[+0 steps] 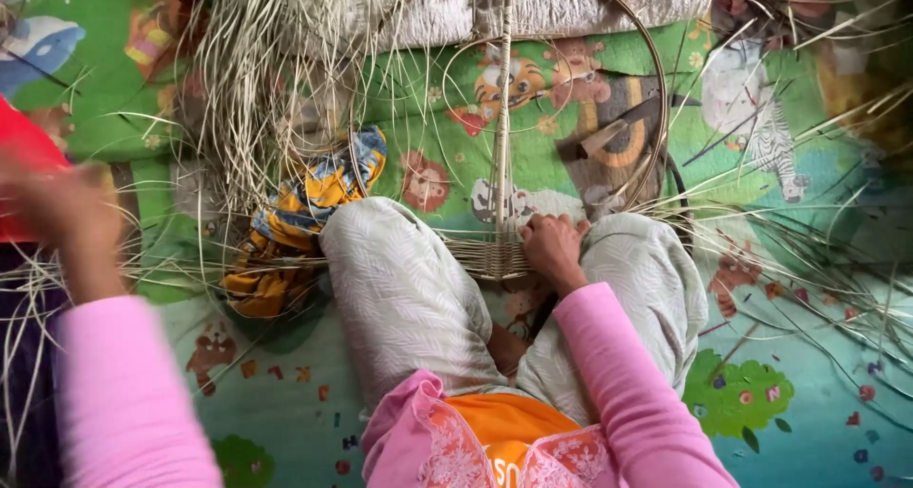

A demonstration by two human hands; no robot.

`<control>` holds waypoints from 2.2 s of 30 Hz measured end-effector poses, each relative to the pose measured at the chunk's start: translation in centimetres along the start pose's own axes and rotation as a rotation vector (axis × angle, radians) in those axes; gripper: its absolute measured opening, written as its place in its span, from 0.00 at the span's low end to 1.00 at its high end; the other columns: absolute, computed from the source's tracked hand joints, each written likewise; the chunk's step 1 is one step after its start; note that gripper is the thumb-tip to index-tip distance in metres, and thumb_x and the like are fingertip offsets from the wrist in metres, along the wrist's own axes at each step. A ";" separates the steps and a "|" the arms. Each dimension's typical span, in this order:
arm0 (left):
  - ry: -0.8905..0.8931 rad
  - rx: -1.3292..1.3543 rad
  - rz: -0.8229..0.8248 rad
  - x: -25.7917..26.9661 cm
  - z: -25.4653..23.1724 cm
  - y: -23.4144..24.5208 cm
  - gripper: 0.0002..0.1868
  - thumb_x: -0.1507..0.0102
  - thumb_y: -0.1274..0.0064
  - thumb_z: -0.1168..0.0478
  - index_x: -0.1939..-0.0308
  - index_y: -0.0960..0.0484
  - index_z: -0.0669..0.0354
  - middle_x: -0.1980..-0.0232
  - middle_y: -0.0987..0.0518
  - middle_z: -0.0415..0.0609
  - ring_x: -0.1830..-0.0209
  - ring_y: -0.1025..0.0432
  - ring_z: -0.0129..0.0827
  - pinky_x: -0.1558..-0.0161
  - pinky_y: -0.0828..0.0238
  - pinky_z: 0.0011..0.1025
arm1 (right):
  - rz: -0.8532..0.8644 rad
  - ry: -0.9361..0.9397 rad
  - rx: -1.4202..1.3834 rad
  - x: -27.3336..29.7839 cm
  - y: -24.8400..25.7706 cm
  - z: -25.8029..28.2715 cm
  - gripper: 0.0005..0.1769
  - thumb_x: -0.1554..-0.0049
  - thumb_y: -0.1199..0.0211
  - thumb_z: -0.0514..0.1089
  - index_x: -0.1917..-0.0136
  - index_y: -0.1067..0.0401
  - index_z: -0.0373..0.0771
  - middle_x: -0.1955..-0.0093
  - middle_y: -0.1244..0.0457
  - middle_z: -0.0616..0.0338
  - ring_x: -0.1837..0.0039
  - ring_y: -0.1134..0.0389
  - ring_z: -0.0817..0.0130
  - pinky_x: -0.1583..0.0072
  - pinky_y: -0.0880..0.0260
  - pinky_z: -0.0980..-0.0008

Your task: A person is weaving thin bamboo or grass strips into a circular frame to create a basket or similar craft item.

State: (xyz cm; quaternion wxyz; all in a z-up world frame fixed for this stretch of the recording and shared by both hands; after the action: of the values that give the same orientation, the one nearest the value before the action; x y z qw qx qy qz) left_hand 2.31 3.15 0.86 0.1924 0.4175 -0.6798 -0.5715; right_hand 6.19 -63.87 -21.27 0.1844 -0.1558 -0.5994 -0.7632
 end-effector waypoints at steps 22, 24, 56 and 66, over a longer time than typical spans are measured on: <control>-0.548 -0.035 1.298 39.0 -27.0 -19.7 0.12 0.37 0.55 0.73 0.56 0.17 0.79 0.51 0.21 0.75 0.51 0.22 0.63 0.54 0.21 0.57 | 0.002 -0.105 -0.141 1.8 2.0 0.5 0.18 0.41 0.42 0.63 0.52 0.20 0.52 0.52 0.28 0.58 0.40 0.32 0.57 0.28 0.50 0.42; -0.613 -0.205 1.262 39.0 -26.5 -20.2 0.11 0.36 0.53 0.72 0.59 0.15 0.73 0.52 0.18 0.63 0.51 0.20 0.54 0.55 0.21 0.55 | 0.025 -0.098 -0.129 1.6 1.3 0.5 0.17 0.43 0.40 0.62 0.54 0.20 0.52 0.54 0.28 0.58 0.40 0.32 0.56 0.29 0.51 0.40; -0.633 -0.213 1.072 32.3 -28.1 -18.5 0.11 0.36 0.53 0.73 0.56 0.17 0.78 0.53 0.19 0.72 0.49 0.23 0.67 0.56 0.23 0.62 | 0.010 -0.119 0.002 1.8 1.5 -0.9 0.15 0.47 0.40 0.59 0.60 0.20 0.52 0.56 0.28 0.53 0.40 0.32 0.54 0.29 0.54 0.44; -0.647 -0.052 1.142 23.1 -23.4 -11.2 0.15 0.40 0.56 0.65 0.65 0.11 0.63 0.52 0.17 0.71 0.43 0.26 0.68 0.39 0.29 0.56 | 0.044 -0.125 -0.058 0.6 -0.2 -1.8 0.15 0.48 0.42 0.56 0.59 0.19 0.49 0.54 0.27 0.48 0.39 0.31 0.49 0.30 0.50 0.42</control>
State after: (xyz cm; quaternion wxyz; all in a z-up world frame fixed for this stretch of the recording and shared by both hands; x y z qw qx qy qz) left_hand 10.17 -29.49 -8.25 0.2612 -0.2069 -0.8041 -0.4923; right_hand 5.53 -65.63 -21.62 0.1590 -0.2217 -0.5839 -0.7646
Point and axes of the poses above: each hand's wrist, its own x-axis away from the middle knuckle, its own y-axis out of the back of the hand, z = x × y, the point moved 4 cm from there along -x, towards the middle knuckle
